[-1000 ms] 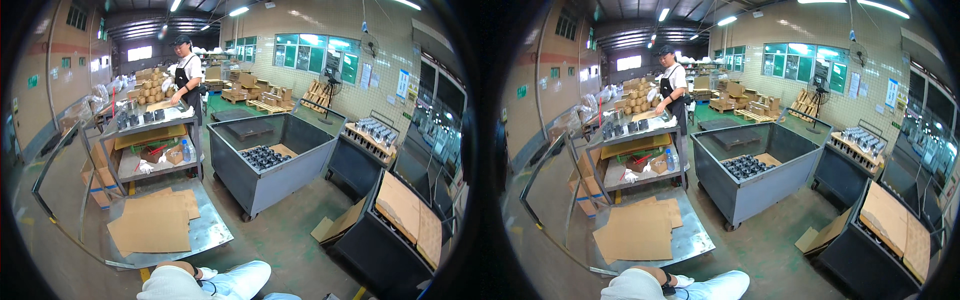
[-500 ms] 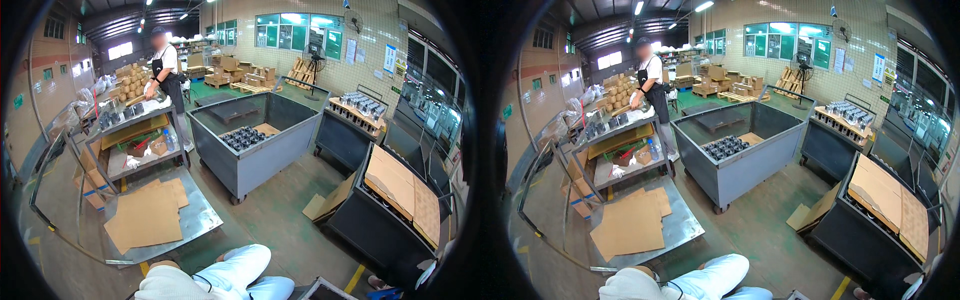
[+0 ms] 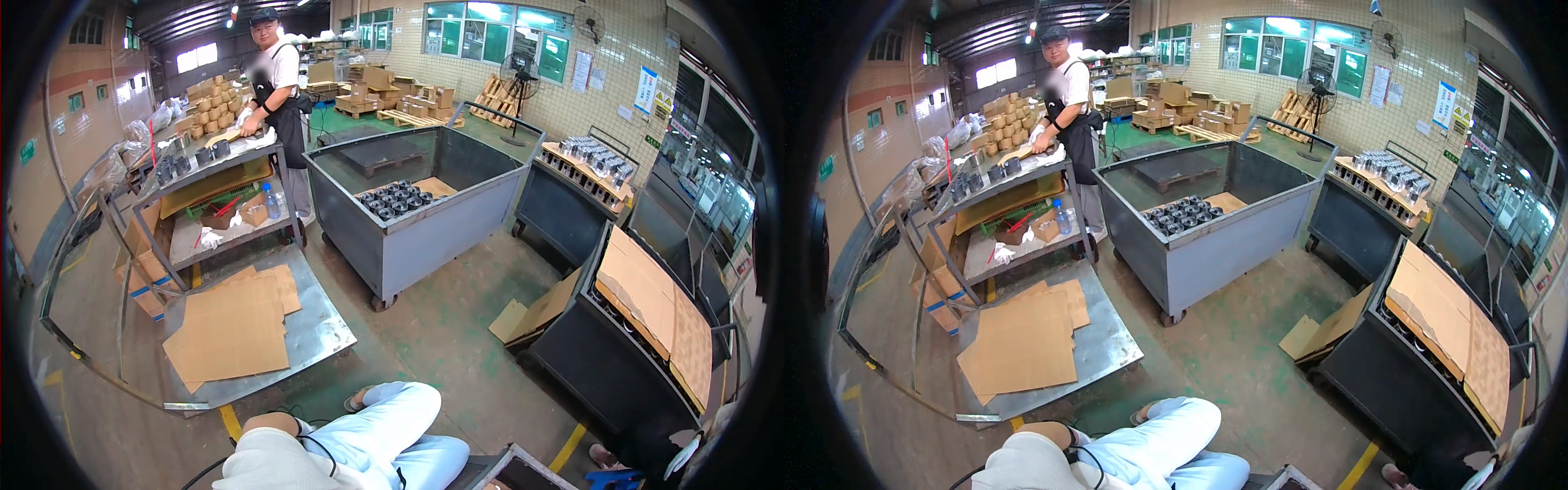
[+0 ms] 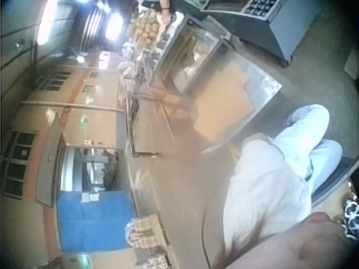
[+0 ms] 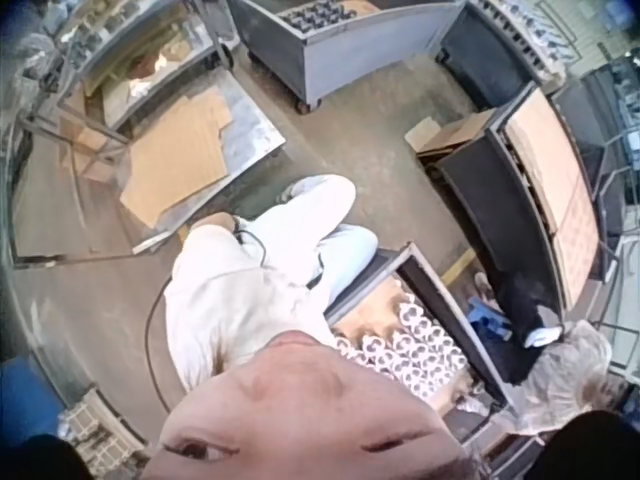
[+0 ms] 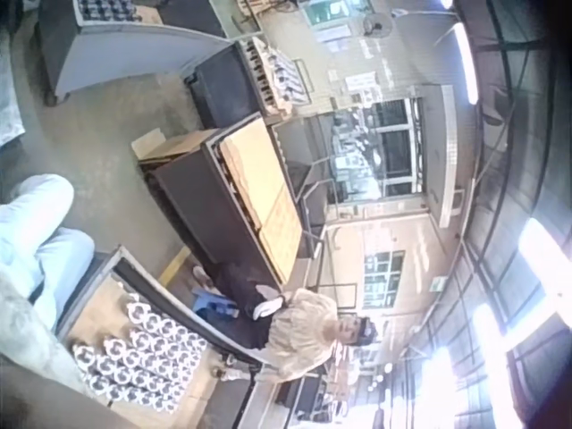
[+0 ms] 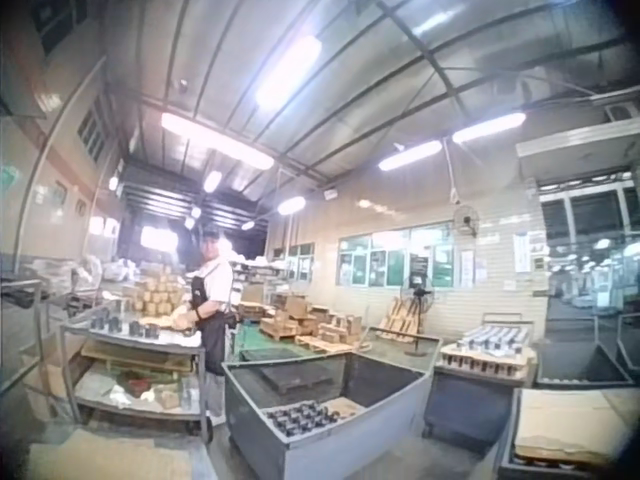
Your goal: Organize and pack metal engine pistons into shipping containers with coworkers.
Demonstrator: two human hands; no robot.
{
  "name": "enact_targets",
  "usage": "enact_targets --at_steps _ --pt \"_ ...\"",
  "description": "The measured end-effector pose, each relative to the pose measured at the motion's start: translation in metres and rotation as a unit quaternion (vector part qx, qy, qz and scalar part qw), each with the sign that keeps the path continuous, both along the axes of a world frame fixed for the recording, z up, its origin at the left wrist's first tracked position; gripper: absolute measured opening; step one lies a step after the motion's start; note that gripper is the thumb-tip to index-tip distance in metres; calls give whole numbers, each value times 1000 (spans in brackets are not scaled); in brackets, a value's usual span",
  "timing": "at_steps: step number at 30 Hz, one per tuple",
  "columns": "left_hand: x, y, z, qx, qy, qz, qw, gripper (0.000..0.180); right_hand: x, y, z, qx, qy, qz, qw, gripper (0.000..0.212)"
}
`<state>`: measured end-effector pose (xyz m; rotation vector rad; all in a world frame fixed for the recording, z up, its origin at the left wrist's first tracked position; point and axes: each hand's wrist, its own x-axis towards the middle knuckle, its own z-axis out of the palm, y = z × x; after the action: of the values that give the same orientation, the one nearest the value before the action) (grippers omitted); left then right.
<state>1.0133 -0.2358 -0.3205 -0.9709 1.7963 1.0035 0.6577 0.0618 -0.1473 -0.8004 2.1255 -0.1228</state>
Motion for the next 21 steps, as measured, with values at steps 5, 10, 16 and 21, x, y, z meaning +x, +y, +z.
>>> enact_targets --at_steps 5,10,16,21 --pt "14 -4 24 -11 -28 -91 995 45 -2 14 -4 -1 -10 -6 1000 29" --pt "18 -17 46 6 -49 -229 972 43 7 32 -3 10 -5 -28 1000 28" --pt "-14 -57 79 -8 -59 -421 905 40 37 92 -17 27 -22 -94 995 26" --pt "-64 -116 105 -179 109 -252 945 36 123 186 -63 54 -100 -90 989 24"
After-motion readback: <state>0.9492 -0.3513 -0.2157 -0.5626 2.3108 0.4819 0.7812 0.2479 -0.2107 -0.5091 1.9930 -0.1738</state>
